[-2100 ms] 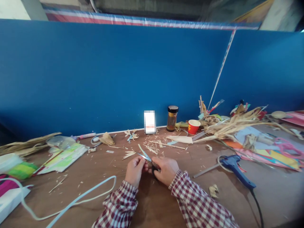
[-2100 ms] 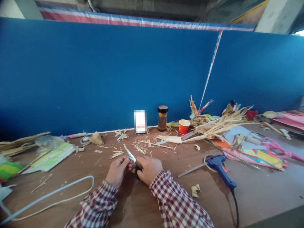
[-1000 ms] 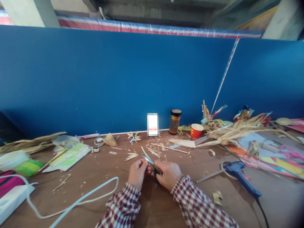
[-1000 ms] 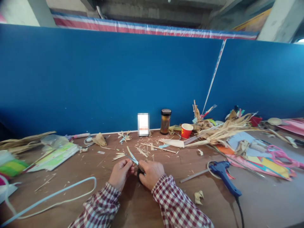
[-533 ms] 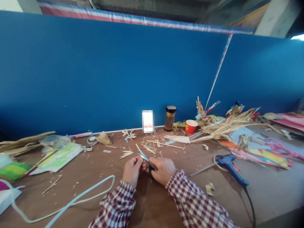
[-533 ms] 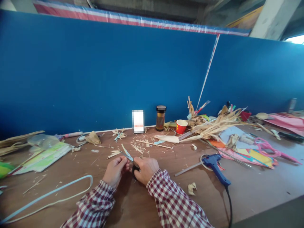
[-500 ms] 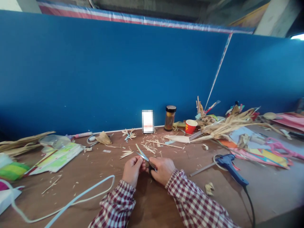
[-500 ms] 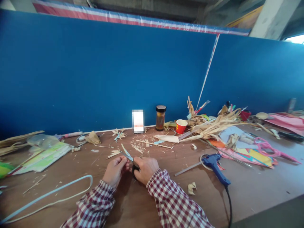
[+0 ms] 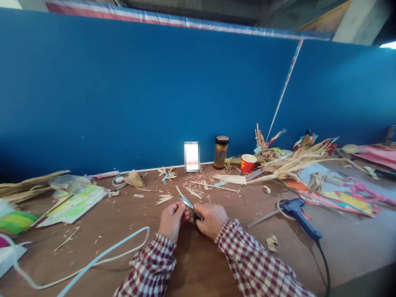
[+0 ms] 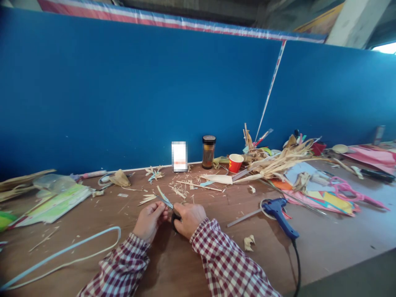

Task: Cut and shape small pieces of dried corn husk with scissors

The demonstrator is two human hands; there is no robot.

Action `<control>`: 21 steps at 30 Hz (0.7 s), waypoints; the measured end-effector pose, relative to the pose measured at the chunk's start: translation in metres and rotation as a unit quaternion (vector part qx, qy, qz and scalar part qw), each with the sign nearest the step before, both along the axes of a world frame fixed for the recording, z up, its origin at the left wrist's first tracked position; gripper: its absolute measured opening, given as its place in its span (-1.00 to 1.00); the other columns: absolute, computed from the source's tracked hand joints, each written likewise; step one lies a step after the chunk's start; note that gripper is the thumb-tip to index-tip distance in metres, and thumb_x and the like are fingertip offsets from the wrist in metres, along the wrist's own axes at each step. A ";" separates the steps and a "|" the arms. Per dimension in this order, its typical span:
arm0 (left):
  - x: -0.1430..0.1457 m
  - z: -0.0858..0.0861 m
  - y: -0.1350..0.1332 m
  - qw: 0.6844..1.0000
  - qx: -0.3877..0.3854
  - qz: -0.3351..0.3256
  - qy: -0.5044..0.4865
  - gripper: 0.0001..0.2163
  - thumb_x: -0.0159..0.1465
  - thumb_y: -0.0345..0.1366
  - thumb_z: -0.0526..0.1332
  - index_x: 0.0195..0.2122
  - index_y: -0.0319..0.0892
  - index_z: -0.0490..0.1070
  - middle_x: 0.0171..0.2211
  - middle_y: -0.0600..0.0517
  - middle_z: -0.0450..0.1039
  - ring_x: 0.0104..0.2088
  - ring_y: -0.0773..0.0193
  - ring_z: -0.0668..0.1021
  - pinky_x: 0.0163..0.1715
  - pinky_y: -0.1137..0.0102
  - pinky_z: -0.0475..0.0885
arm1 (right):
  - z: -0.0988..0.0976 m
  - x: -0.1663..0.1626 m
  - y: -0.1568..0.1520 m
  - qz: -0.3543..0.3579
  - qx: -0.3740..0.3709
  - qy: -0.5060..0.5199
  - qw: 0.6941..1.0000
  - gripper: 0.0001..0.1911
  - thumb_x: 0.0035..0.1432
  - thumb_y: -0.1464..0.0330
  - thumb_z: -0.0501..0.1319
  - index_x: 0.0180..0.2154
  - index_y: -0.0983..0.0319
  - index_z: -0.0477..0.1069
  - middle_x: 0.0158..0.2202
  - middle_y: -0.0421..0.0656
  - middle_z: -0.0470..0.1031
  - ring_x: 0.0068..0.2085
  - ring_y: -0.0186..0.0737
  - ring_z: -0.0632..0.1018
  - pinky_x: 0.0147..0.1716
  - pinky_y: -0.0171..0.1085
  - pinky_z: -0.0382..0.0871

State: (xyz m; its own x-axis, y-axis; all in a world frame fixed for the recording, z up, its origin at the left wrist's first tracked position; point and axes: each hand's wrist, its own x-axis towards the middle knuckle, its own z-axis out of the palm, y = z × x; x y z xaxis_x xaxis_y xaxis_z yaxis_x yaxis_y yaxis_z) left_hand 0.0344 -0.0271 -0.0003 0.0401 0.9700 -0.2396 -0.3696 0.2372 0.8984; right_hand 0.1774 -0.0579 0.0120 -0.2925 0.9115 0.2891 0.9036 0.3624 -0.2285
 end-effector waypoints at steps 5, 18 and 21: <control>0.000 -0.001 0.000 1.000 0.002 -0.006 -0.003 -0.74 -0.18 -0.26 0.37 -0.54 -0.29 0.36 -0.66 0.15 0.36 -0.67 0.50 0.37 -0.64 0.56 0.33 | 0.000 -0.001 0.000 -0.008 0.000 0.001 1.000 -0.80 0.09 0.18 0.10 -0.32 0.15 0.34 -0.41 -0.23 0.47 -0.41 -0.29 0.44 -0.50 -0.36 0.02; 0.000 -0.005 0.002 1.000 0.008 -0.012 0.006 -0.74 -0.17 -0.24 0.37 -0.55 -0.28 0.35 -0.67 0.15 0.36 -0.67 0.51 0.36 -0.64 0.57 0.33 | 0.001 0.001 -0.001 -0.010 0.018 0.001 1.000 -0.78 0.08 0.15 0.10 -0.32 0.14 0.33 -0.40 -0.24 0.47 -0.42 -0.31 0.42 -0.52 -0.34 -0.04; 0.000 -0.004 0.002 1.000 0.004 -0.010 0.008 -0.76 -0.16 -0.27 0.36 -0.55 -0.28 0.35 -0.67 0.15 0.36 -0.67 0.51 0.37 -0.64 0.59 0.33 | 0.000 0.001 -0.001 -0.015 0.020 0.000 1.000 -0.78 0.07 0.14 0.11 -0.33 0.14 0.33 -0.40 -0.25 0.47 -0.42 -0.31 0.42 -0.52 -0.34 -0.04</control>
State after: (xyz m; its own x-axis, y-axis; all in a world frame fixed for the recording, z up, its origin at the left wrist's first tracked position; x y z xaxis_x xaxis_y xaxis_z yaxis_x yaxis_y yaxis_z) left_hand 0.0342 -0.0252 -0.0043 0.0551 0.9710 -0.2328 -0.3512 0.2371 0.9058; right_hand 0.1782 -0.0591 0.0125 -0.2644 0.9076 0.3260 0.9144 0.3434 -0.2144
